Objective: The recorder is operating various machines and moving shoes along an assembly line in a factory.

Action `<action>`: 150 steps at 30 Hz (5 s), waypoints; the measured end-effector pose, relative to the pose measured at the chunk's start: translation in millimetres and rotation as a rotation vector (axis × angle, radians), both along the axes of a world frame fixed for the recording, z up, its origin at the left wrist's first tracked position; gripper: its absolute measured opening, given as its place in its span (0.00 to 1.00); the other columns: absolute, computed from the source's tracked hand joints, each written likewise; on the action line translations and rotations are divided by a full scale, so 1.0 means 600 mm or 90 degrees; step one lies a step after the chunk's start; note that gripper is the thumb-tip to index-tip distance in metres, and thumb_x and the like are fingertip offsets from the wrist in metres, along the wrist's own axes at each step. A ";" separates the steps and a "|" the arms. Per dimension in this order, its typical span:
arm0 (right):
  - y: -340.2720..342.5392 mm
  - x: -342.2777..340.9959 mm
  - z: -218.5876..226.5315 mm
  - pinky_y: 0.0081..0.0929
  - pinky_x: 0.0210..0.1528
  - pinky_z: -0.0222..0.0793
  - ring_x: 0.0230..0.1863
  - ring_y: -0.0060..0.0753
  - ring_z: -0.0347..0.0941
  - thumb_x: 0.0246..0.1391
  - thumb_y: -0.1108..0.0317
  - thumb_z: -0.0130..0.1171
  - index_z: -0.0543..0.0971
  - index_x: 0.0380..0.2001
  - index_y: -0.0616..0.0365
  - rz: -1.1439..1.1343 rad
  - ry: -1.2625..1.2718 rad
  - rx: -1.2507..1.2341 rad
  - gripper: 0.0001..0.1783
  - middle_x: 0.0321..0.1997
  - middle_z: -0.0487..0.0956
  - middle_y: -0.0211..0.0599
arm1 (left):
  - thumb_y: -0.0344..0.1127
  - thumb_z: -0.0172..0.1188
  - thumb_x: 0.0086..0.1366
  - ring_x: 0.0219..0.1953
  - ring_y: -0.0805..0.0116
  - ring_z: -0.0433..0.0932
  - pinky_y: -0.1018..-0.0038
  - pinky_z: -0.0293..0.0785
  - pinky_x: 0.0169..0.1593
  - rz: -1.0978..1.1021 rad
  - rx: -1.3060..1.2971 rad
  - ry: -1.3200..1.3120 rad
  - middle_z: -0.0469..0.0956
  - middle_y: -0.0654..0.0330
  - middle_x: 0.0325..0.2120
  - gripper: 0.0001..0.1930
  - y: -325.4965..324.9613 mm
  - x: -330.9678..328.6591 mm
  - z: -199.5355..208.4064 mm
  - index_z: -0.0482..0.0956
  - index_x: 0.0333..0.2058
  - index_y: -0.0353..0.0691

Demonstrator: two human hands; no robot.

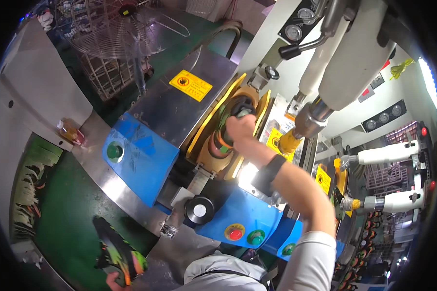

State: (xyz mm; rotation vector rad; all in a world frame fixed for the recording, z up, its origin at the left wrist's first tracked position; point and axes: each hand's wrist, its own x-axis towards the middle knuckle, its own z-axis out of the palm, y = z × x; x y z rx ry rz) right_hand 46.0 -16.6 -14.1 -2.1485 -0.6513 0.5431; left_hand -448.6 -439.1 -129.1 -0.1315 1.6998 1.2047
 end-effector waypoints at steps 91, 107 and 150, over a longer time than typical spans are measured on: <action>-0.886 -0.483 -0.028 0.33 0.53 0.70 0.51 0.44 0.77 0.59 0.66 0.55 0.72 0.52 0.66 1.248 0.061 -0.137 0.21 0.47 0.80 0.53 | 0.27 0.60 0.46 0.47 0.53 0.77 0.66 0.71 0.52 -0.014 0.014 0.415 0.76 0.47 0.44 0.36 -0.601 -0.041 -0.013 0.65 0.59 0.37; -0.759 -0.502 -0.136 0.31 0.49 0.72 0.52 0.41 0.75 0.59 0.65 0.57 0.70 0.56 0.64 1.449 0.040 -0.151 0.24 0.51 0.78 0.48 | 0.35 0.61 0.51 0.68 0.42 0.47 0.48 0.42 0.69 -0.037 0.057 0.767 0.51 0.41 0.64 0.40 -0.448 0.044 -0.085 0.56 0.63 0.35; -0.610 -0.518 -0.542 0.34 0.19 0.71 0.22 0.35 0.78 0.55 0.47 0.51 0.80 0.17 0.53 1.324 -0.616 0.163 0.24 0.20 0.79 0.35 | 0.64 0.71 0.39 0.70 0.39 0.24 0.32 0.28 0.63 -0.421 -0.255 0.538 0.25 0.38 0.68 0.69 -0.361 -0.026 -0.179 0.33 0.68 0.38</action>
